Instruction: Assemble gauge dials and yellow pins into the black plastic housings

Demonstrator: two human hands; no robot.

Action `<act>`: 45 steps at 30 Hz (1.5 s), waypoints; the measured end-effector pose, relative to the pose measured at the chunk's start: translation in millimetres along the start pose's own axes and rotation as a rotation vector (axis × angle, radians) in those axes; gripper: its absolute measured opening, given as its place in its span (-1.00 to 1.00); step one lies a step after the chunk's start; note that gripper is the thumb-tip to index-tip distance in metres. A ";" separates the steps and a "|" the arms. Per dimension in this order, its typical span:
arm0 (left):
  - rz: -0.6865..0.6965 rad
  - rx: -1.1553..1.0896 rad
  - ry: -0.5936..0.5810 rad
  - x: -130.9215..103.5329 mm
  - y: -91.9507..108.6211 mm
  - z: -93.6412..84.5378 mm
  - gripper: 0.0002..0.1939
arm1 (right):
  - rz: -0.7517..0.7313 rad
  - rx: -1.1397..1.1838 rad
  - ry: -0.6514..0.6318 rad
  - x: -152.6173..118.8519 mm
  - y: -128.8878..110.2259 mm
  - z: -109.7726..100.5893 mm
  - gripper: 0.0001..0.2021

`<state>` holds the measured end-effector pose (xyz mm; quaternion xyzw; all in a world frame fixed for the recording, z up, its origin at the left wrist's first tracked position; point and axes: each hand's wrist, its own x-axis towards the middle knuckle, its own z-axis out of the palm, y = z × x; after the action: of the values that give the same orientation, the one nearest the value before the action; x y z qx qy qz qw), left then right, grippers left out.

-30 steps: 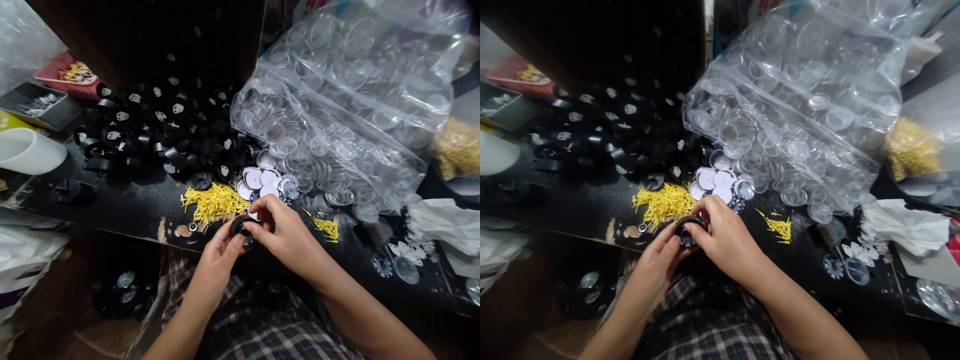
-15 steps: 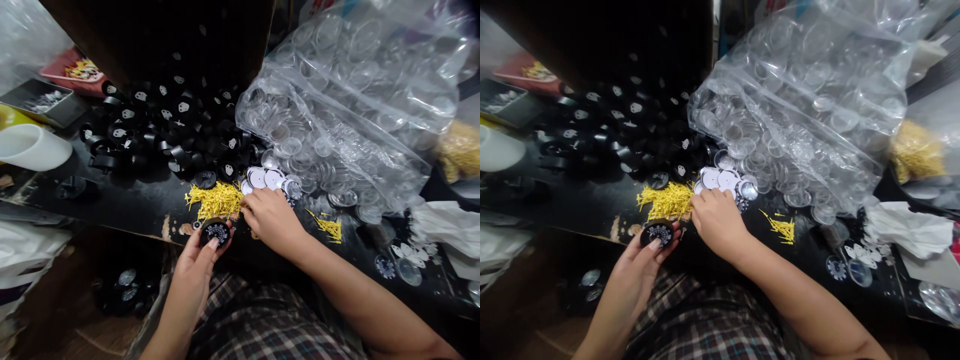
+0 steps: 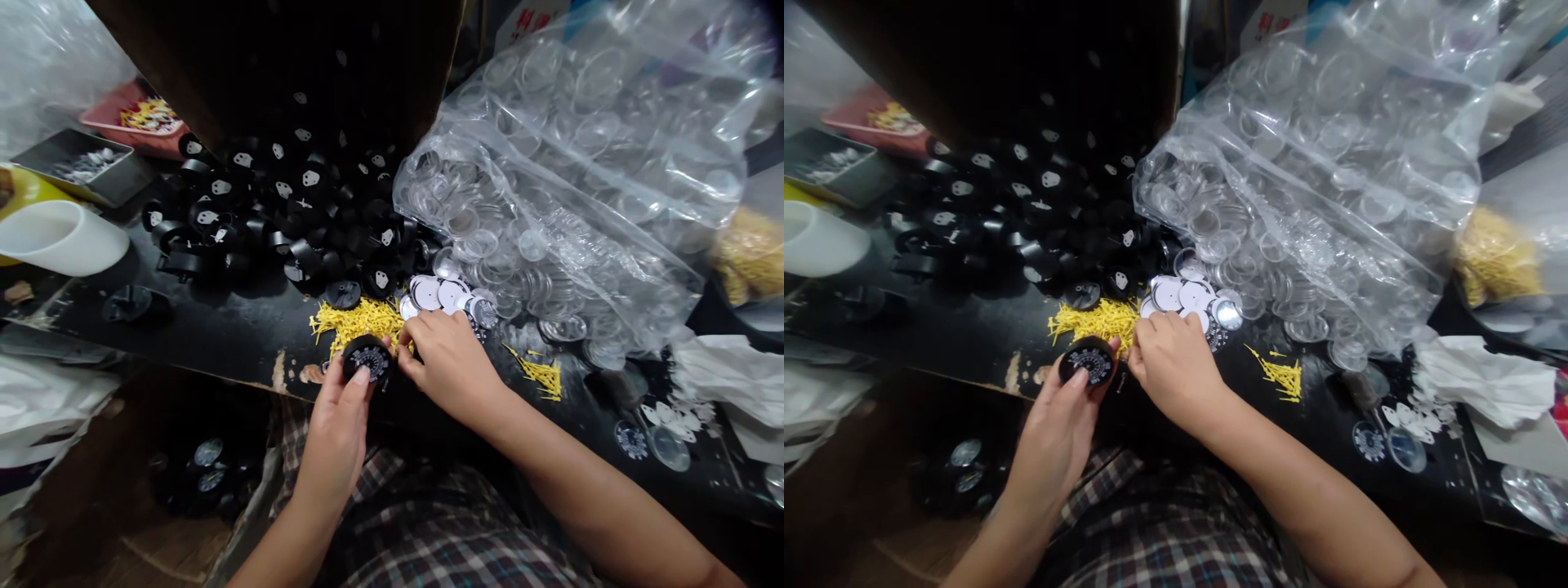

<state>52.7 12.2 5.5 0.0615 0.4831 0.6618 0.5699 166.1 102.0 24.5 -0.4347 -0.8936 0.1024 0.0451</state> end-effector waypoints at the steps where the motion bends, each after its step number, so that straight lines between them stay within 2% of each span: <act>1: -0.007 0.016 -0.021 1.5 -0.8 1.0 -0.72 | -0.011 0.031 0.000 -1.5 0.1 -0.6 -0.89; 6: 0.046 0.013 -0.055 5.1 -1.5 4.2 -0.74 | 0.026 0.333 0.022 -6.4 4.8 -2.8 -0.92; 9: 0.055 -0.033 -0.122 4.6 -0.1 5.5 -0.77 | 0.055 0.592 0.011 -9.1 10.2 -4.2 -0.90; 11: 0.067 -0.040 -0.145 4.7 1.1 6.3 -0.78 | 0.077 0.673 0.014 -11.2 13.5 -5.0 -0.89; 18: 0.143 0.064 -0.083 3.0 2.7 11.9 -0.76 | 0.127 0.525 0.105 -16.7 20.6 -5.5 -0.88; 23: 0.070 0.099 -0.079 -0.8 0.7 18.3 -0.73 | 0.073 0.515 0.057 -18.5 20.3 -7.2 -0.88; 29: 0.228 0.275 -0.012 -6.4 3.4 19.4 -0.75 | 0.060 0.464 -0.031 -18.3 20.2 -6.1 -0.91; 33: 0.176 0.391 -0.033 -5.3 0.7 13.9 -0.69 | 0.019 0.424 -0.028 -19.3 16.5 -7.2 -0.97; 36: 0.155 0.284 -0.028 -2.6 -1.4 9.9 -0.70 | 0.055 0.474 0.039 -21.1 14.3 -9.4 -0.87; 39: 0.117 0.120 -0.102 -1.8 0.1 8.5 -0.72 | 0.036 0.532 0.078 -22.8 12.7 -13.0 -0.92; 41: 0.091 0.051 -0.125 -1.3 2.4 8.5 -0.69 | 0.029 0.561 0.099 -23.8 10.8 -16.5 -0.88; 45: 0.092 0.067 -0.051 3.1 1.1 8.3 -0.59 | -0.035 0.698 0.124 -25.6 5.3 -22.5 -0.91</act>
<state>56.1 19.6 9.2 0.1194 0.4870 0.6691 0.5485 189.8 88.3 45.5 -0.3834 -0.8076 0.3741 0.2468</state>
